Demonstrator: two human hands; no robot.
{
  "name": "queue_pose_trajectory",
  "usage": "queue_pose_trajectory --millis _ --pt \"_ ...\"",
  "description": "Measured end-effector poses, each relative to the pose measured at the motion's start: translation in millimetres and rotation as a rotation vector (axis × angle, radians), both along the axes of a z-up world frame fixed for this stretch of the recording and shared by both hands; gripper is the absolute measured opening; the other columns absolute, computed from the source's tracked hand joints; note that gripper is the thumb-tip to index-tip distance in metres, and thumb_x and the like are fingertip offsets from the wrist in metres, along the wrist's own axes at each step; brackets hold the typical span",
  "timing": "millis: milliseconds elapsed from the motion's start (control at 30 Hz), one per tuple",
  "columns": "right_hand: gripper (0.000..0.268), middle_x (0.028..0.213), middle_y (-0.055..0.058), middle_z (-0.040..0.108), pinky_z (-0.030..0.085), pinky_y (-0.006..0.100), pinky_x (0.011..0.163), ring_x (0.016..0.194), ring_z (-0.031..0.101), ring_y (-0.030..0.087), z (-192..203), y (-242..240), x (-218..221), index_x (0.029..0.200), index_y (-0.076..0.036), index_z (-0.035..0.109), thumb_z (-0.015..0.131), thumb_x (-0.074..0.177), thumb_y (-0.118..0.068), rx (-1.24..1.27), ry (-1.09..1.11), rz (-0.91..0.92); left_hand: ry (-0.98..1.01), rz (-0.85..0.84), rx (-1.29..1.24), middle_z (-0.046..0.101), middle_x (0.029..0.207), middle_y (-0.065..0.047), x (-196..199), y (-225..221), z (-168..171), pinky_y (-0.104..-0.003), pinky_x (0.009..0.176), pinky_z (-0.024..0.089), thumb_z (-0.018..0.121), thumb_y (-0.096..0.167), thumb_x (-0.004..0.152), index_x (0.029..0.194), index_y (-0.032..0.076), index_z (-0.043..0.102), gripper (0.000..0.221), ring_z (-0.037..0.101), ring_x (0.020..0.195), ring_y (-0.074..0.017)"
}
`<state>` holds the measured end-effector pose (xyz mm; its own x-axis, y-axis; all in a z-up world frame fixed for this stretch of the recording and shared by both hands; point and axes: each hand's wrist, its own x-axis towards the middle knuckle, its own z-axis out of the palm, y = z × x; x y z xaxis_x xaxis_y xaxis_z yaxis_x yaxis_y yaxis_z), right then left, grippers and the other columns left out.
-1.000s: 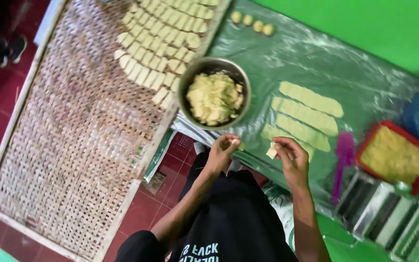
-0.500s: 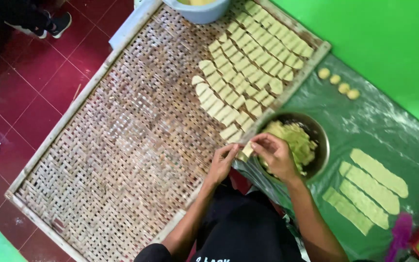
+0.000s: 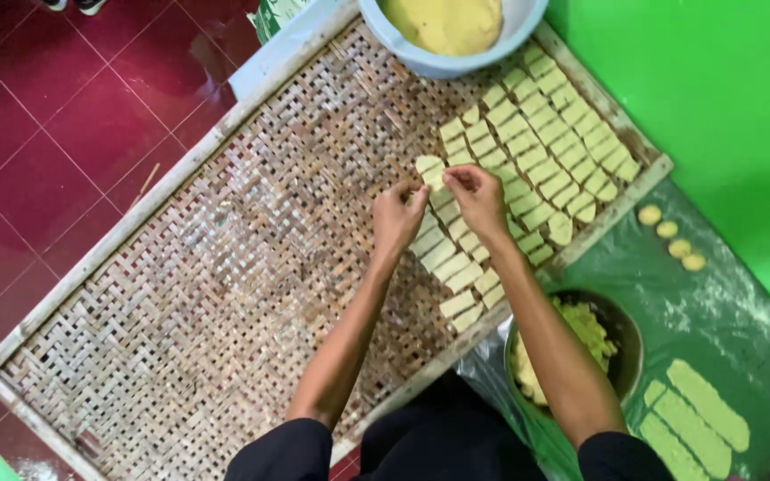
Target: Filling and folding small dough squares with a green mixture to prepare snacks.
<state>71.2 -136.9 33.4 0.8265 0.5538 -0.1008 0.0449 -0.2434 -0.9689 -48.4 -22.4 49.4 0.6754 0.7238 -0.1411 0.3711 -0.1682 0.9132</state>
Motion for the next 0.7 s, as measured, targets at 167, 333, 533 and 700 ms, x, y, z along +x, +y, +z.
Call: queue_pose_trajectory --millis 167,333,533,700 --pt "0.013 0.088 0.005 0.076 0.057 0.031 0.076 0.082 0.072 0.015 -40 40 46 0.104 -0.013 0.079 0.079 0.091 -0.011 -0.087 -0.127 -0.003 0.163 0.032 0.087 0.077 0.085 -0.017 55 31 -18 -0.051 0.08 0.057 0.066 0.035 0.09 0.095 0.013 0.081 0.027 0.074 0.086 -0.0424" --pt "0.012 0.084 0.007 0.076 0.057 0.038 0.074 0.083 0.074 0.03 -79 62 66 0.099 -0.015 0.078 0.081 0.087 -0.014 -0.203 -0.386 0.021 0.275 0.027 0.176 0.074 0.08 -0.022 80 50 -51 -0.053 0.074 0.059 0.064 0.035 0.089 0.091 0.014 0.08 0.027 0.074 0.081 -0.0453" --pt "0.012 0.079 0.01 0.069 0.056 0.037 0.069 0.072 0.071 0.03 -85 70 67 0.095 -0.007 0.076 0.081 0.084 -0.004 -0.197 -0.612 0.036 0.282 0.062 0.228 0.072 0.072 -0.019 78 57 -63 -0.048 0.066 0.059 0.068 0.031 0.086 0.086 0.014 0.08 0.021 0.074 0.071 -0.0396" --pt "0.021 0.076 0.007 0.064 0.055 0.035 0.065 0.067 0.068 0.028 -86 69 74 0.09 -0.009 0.072 0.085 0.075 -0.002 -0.138 -0.621 -0.025 0.069 0.095 -0.05 0.076 0.082 -0.014 54 64 -30 -0.043 0.071 0.055 0.075 0.029 0.085 0.102 0.015 0.08 0.022 0.072 0.077 -0.0319"
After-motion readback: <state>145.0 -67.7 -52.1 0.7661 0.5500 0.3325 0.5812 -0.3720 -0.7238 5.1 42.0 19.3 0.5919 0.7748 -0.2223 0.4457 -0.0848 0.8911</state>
